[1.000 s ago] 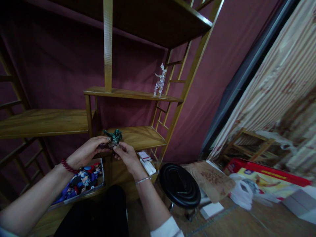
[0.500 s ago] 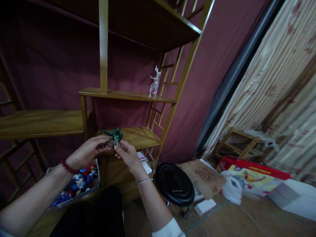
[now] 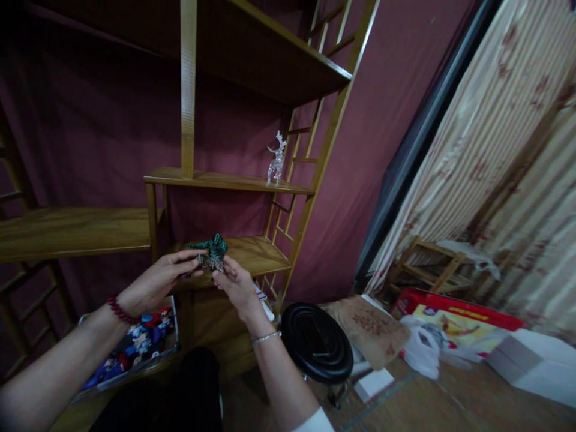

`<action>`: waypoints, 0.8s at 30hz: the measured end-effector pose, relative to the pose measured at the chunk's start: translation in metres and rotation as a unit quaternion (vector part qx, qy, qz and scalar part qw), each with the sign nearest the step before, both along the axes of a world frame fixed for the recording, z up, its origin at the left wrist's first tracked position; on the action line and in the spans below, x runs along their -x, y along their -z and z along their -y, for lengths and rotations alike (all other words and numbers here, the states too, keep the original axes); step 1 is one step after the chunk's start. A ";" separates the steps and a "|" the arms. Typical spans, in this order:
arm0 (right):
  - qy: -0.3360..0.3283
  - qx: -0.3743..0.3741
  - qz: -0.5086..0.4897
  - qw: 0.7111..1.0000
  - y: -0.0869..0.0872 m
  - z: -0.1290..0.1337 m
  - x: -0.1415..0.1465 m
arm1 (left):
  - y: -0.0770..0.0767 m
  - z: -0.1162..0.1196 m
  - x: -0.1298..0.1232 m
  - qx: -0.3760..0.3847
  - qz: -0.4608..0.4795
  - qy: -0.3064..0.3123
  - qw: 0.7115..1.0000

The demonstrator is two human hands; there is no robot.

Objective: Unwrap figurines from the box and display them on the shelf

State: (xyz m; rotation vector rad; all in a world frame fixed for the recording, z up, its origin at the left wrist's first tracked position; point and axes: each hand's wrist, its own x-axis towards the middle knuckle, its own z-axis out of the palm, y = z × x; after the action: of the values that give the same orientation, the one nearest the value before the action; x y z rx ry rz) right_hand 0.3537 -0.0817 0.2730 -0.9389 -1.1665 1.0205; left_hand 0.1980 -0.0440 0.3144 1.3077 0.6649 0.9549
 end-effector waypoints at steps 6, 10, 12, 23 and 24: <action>0.024 -0.004 -0.022 0.999 -0.007 0.003 -0.006 | -0.001 -0.002 -0.005 -0.035 -0.011 -0.002 0.999; 0.048 -0.007 -0.015 0.999 -0.015 0.008 -0.009 | -0.004 -0.002 -0.010 -0.058 -0.005 0.002 0.998; 0.056 -0.010 -0.014 0.998 -0.020 0.011 -0.011 | -0.007 -0.002 -0.011 -0.059 -0.005 0.002 0.998; 0.081 -0.026 0.025 0.996 -0.047 0.030 -0.018 | -0.033 0.013 -0.016 -0.042 0.013 0.022 0.999; 0.085 -0.030 0.029 0.996 -0.049 0.032 -0.019 | -0.036 0.014 -0.016 -0.044 0.014 0.025 0.999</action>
State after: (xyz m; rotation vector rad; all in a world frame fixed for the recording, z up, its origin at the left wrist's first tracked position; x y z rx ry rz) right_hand 0.3728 -0.1133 0.3223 -1.0079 -1.1382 0.8226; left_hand 0.2145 -0.0581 0.3509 1.3799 0.5719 0.9676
